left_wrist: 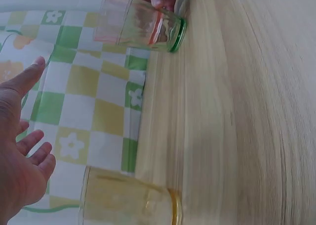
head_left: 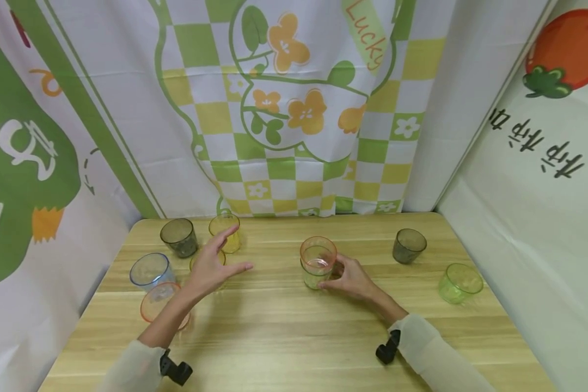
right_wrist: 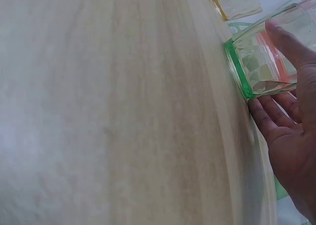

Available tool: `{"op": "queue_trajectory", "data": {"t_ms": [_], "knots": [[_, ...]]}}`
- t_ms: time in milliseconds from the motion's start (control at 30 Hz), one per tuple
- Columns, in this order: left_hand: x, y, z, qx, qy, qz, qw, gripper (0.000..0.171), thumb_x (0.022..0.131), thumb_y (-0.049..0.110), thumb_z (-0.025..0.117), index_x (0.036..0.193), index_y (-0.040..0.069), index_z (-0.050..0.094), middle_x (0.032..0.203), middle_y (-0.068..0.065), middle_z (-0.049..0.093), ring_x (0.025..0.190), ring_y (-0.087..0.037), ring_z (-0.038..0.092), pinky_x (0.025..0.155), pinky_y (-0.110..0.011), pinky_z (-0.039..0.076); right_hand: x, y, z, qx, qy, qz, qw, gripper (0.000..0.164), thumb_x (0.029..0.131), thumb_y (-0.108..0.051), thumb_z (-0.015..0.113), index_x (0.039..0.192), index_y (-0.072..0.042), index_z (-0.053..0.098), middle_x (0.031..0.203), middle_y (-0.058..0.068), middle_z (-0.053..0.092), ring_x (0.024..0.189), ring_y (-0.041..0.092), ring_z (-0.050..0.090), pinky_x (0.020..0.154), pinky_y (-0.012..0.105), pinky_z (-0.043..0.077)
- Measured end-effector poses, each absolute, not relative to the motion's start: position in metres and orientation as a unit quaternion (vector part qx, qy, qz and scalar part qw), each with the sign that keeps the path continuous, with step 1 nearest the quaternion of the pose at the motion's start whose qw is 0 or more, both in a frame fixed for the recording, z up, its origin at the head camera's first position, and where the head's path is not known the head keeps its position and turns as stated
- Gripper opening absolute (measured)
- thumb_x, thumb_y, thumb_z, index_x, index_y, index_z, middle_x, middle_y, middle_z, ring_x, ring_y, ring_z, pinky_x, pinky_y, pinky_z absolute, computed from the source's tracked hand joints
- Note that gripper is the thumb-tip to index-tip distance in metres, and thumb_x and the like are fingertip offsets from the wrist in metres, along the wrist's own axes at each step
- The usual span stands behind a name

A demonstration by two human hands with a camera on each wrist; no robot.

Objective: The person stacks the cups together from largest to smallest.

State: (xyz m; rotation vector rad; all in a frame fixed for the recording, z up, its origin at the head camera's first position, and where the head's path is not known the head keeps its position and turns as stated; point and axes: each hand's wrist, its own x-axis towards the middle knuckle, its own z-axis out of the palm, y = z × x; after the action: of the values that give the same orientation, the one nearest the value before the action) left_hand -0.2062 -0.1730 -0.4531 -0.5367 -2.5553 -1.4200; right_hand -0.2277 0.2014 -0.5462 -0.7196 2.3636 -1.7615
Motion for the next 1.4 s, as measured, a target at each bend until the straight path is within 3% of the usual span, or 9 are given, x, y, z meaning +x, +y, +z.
{"op": "queue_trajectory", "data": {"t_ms": [233, 567, 767, 1400], "knots": [[-0.202, -0.197, -0.45, -0.138, -0.887, -0.432, 0.085, 0.101, 0.079, 0.029, 0.096, 0.161, 0.007, 0.043, 0.164, -0.021, 0.043, 0.149, -0.047, 0.041, 0.118, -0.067, 0.039, -0.226, 0.202, -0.543, -0.232, 0.765, -0.598, 0.053, 0.082, 0.078, 0.003, 0.092, 0.148, 0.011, 0.051, 0.138, 0.03, 0.064, 0.122, 0.041, 0.068, 0.095, 0.028, 0.061], [-0.2, -0.221, -0.449, -0.113, -0.909, -0.394, 0.076, 0.108, 0.078, 0.038, 0.096, 0.163, 0.005, 0.039, 0.165, -0.026, 0.038, 0.15, -0.051, 0.036, 0.117, -0.072, 0.036, -0.225, 0.203, -0.54, -0.233, 0.745, -0.623, 0.039, 0.082, 0.077, 0.007, 0.091, 0.149, 0.012, 0.051, 0.143, 0.032, 0.06, 0.13, 0.047, 0.062, 0.104, 0.03, 0.057], [-0.2, -0.232, -0.452, -0.12, -0.915, -0.379, 0.068, 0.106, 0.08, 0.034, 0.096, 0.162, 0.0, 0.037, 0.164, -0.028, 0.038, 0.151, -0.052, 0.033, 0.119, -0.073, 0.032, -0.225, 0.204, -0.541, -0.231, 0.748, -0.621, 0.03, 0.08, 0.077, 0.006, 0.091, 0.147, 0.011, 0.053, 0.144, 0.031, 0.06, 0.13, 0.041, 0.063, 0.105, 0.029, 0.056], [-0.204, -0.244, -0.466, -0.142, -0.931, -0.332, 0.058, 0.106, 0.074, 0.033, 0.1, 0.153, -0.012, 0.044, 0.154, -0.035, 0.047, 0.142, -0.056, 0.043, 0.117, -0.071, 0.037, -0.223, 0.203, -0.543, -0.219, 0.743, -0.632, 0.03, 0.079, 0.076, 0.009, 0.091, 0.146, 0.011, 0.054, 0.143, 0.032, 0.059, 0.129, 0.049, 0.062, 0.103, 0.03, 0.058]]}}
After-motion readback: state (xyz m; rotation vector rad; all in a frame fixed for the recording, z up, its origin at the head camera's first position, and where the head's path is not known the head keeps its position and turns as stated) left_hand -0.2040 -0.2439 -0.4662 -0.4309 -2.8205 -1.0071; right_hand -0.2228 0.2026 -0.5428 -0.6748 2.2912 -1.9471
